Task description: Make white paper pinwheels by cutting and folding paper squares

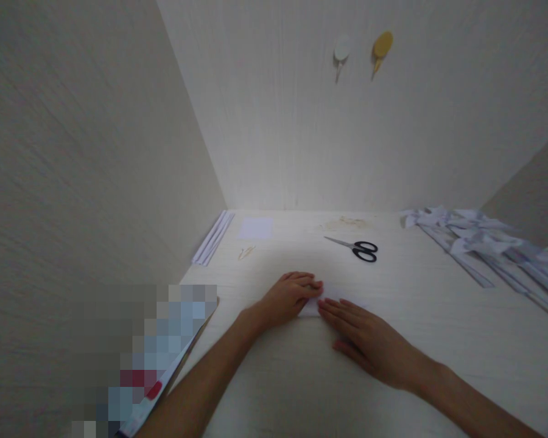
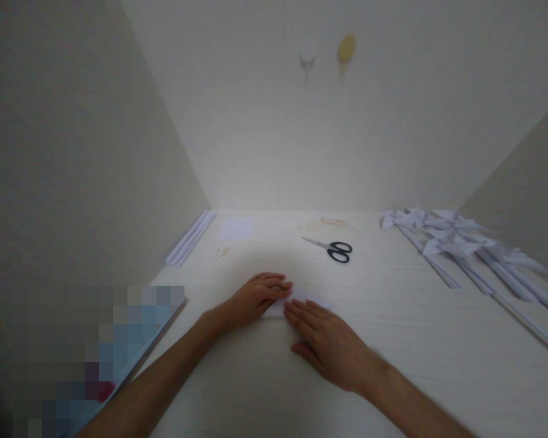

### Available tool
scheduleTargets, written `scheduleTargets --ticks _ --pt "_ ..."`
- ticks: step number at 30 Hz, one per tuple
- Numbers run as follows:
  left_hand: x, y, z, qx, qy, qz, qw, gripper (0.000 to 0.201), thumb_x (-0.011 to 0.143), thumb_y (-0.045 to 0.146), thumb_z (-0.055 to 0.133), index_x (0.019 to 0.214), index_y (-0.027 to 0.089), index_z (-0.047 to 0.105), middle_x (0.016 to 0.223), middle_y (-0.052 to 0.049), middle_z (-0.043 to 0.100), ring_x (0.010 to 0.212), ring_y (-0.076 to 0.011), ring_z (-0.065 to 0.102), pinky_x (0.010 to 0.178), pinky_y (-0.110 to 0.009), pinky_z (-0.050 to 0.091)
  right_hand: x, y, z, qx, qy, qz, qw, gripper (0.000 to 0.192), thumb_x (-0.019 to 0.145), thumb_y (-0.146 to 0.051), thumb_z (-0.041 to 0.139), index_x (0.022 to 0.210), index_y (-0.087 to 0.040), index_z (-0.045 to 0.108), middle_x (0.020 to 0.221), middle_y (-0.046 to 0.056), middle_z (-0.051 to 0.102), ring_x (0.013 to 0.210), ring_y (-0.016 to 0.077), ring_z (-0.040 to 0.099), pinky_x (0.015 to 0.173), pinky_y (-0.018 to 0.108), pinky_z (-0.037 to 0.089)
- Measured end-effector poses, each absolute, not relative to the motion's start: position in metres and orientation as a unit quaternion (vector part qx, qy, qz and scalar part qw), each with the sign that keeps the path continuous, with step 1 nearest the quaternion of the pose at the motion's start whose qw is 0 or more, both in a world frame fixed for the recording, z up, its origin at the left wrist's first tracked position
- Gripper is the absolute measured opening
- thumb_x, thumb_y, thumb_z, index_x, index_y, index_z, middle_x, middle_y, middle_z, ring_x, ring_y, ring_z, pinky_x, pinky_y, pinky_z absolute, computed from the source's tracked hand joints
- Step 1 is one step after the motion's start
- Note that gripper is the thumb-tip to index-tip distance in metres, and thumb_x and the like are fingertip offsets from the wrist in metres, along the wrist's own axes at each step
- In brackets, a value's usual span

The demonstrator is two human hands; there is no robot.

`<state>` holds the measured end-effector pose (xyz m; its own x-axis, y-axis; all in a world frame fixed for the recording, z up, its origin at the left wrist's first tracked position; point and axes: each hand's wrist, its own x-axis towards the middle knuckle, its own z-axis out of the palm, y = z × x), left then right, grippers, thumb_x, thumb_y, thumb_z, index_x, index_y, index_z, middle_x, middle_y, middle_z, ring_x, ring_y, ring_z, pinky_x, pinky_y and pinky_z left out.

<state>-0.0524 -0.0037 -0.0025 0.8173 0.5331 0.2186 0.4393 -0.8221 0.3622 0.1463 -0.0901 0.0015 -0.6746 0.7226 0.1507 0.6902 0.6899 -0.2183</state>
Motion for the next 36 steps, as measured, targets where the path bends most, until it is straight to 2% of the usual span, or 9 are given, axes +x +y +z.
scheduleTargets --ticks 7,15,20,23,27,33,36 --pt "-0.053 0.0 -0.006 0.944 0.255 0.138 0.154 0.034 0.081 0.013 0.038 0.11 0.023 0.053 0.118 0.001 0.054 0.116 -0.0141 0.039 0.097 -0.03 0.029 0.123 -0.09 0.012 -0.317 -0.937 0.137 0.061 0.051 0.085 -0.037 0.036 0.13 -0.014 0.032 0.134 0.007 0.035 0.122 0.0179 0.033 0.101 0.033 0.03" --pt "-0.053 -0.005 0.002 0.944 0.259 0.134 0.153 0.032 0.083 0.017 0.037 0.11 0.023 0.053 0.119 0.001 0.053 0.116 -0.0148 0.039 0.097 -0.032 0.029 0.115 -0.096 0.015 -0.325 -0.924 0.185 0.074 0.052 0.083 -0.04 0.039 0.128 -0.014 0.035 0.133 0.008 0.038 0.122 0.0178 0.033 0.102 0.032 0.028" --pt "-0.053 -0.005 0.003 0.941 0.261 0.143 0.159 0.029 0.083 0.02 0.038 0.105 0.024 0.057 0.117 0.0 0.054 0.114 -0.0151 0.041 0.095 -0.033 0.031 0.124 -0.107 0.014 -0.377 -0.905 0.173 0.09 0.048 0.081 -0.027 0.044 0.126 -0.014 0.036 0.132 0.009 0.038 0.12 0.0176 0.036 0.101 0.034 0.031" --pt "-0.052 -0.006 0.003 0.941 0.263 0.145 0.157 0.029 0.084 0.022 0.036 0.104 0.023 0.058 0.117 0.0 0.055 0.113 -0.0153 0.042 0.096 -0.033 0.031 0.128 -0.112 0.015 -0.376 -0.91 0.153 0.089 0.038 0.08 -0.029 0.046 0.114 -0.014 0.046 0.134 0.009 0.035 0.123 0.0189 0.031 0.103 0.037 0.027" --pt "-0.051 -0.008 0.005 0.94 0.266 0.143 0.157 0.03 0.085 0.024 0.035 0.106 0.022 0.056 0.117 0.0 0.054 0.114 -0.0152 0.041 0.097 -0.033 0.03 0.13 -0.113 0.013 -0.382 -0.911 0.125 0.09 0.033 0.078 -0.034 0.048 0.106 -0.016 0.048 0.135 0.009 0.034 0.122 0.0202 0.033 0.105 0.044 0.02" --pt "-0.051 -0.007 0.005 0.942 0.266 0.136 0.155 0.03 0.084 0.022 0.036 0.106 0.024 0.056 0.117 -0.001 0.054 0.114 -0.0159 0.041 0.097 -0.035 0.029 0.16 -0.106 0.001 -0.436 -0.891 0.05 0.117 0.025 0.08 -0.029 0.045 0.101 -0.015 0.048 0.12 0.013 0.051 0.121 0.0205 0.034 0.101 0.047 0.022" --pt "-0.051 -0.006 0.004 0.942 0.263 0.142 0.155 0.029 0.084 0.021 0.037 0.106 0.025 0.056 0.118 -0.001 0.054 0.115 -0.0156 0.041 0.097 -0.034 0.029 0.184 -0.1 -0.005 -0.471 -0.874 0.011 0.119 0.031 0.083 -0.033 0.041 0.108 -0.015 0.044 0.123 0.014 0.048 0.118 0.0208 0.04 0.098 0.047 0.026"
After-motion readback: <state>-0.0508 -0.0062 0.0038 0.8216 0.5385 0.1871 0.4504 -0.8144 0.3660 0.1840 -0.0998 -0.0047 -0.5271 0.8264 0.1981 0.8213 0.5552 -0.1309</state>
